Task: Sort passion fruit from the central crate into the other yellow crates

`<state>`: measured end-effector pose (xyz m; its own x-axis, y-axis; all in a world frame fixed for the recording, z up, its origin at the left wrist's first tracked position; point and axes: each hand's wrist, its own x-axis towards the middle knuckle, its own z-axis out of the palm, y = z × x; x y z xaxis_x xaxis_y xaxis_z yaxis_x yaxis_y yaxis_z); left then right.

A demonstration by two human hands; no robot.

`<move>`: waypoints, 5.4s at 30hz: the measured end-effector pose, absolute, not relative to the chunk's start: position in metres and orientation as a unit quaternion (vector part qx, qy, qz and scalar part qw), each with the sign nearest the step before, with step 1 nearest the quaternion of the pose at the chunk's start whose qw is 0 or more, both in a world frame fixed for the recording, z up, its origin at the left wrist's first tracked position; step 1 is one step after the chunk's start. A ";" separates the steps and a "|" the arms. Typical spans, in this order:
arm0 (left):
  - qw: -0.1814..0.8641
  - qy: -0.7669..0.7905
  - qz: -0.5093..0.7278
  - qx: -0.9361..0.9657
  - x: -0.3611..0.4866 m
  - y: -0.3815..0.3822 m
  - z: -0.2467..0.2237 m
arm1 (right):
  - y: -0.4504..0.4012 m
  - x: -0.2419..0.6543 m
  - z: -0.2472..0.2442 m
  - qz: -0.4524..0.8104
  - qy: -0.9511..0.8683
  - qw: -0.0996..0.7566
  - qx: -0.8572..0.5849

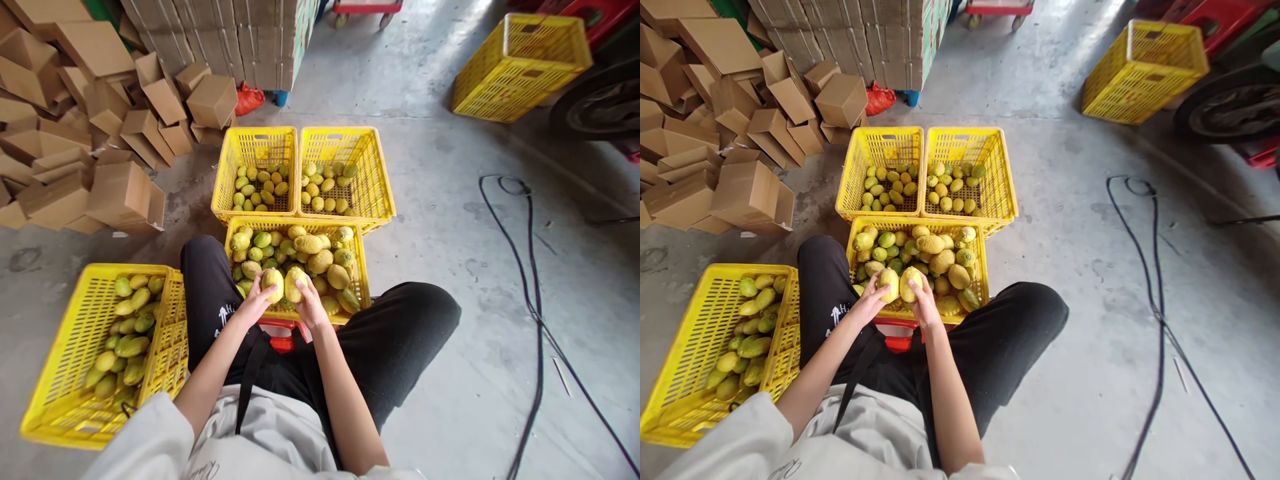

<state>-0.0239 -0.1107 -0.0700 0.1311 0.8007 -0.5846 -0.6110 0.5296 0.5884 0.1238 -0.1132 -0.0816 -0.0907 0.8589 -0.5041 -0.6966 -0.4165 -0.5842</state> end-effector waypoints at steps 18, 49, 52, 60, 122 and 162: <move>0.764 0.415 0.487 0.086 -0.027 -0.113 -0.071 | -0.114 0.119 -0.082 0.773 -0.026 0.535 -0.341; 0.800 0.369 0.463 0.097 -0.028 -0.113 -0.064 | -0.115 0.127 -0.079 0.798 0.010 0.539 -0.269; 0.796 0.371 0.466 0.109 -0.028 -0.113 -0.064 | -0.114 0.125 -0.077 0.791 -0.004 0.542 -0.283; 0.786 0.376 0.491 0.001 -0.027 -0.109 -0.051 | -0.113 0.128 -0.071 0.797 -0.011 0.545 -0.260; 0.794 0.354 0.492 0.050 -0.029 -0.115 -0.061 | -0.116 0.125 -0.077 0.787 -0.025 0.540 -0.298; 0.778 0.345 0.523 0.042 -0.029 -0.112 -0.053 | -0.117 0.128 -0.078 0.799 -0.040 0.527 -0.285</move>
<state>-0.0295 -0.1116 -0.0531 0.2143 0.8431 -0.4933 -0.7848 0.4492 0.4269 0.1279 -0.1169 -0.0778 -0.2813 0.8658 -0.4138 -0.8200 -0.4409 -0.3650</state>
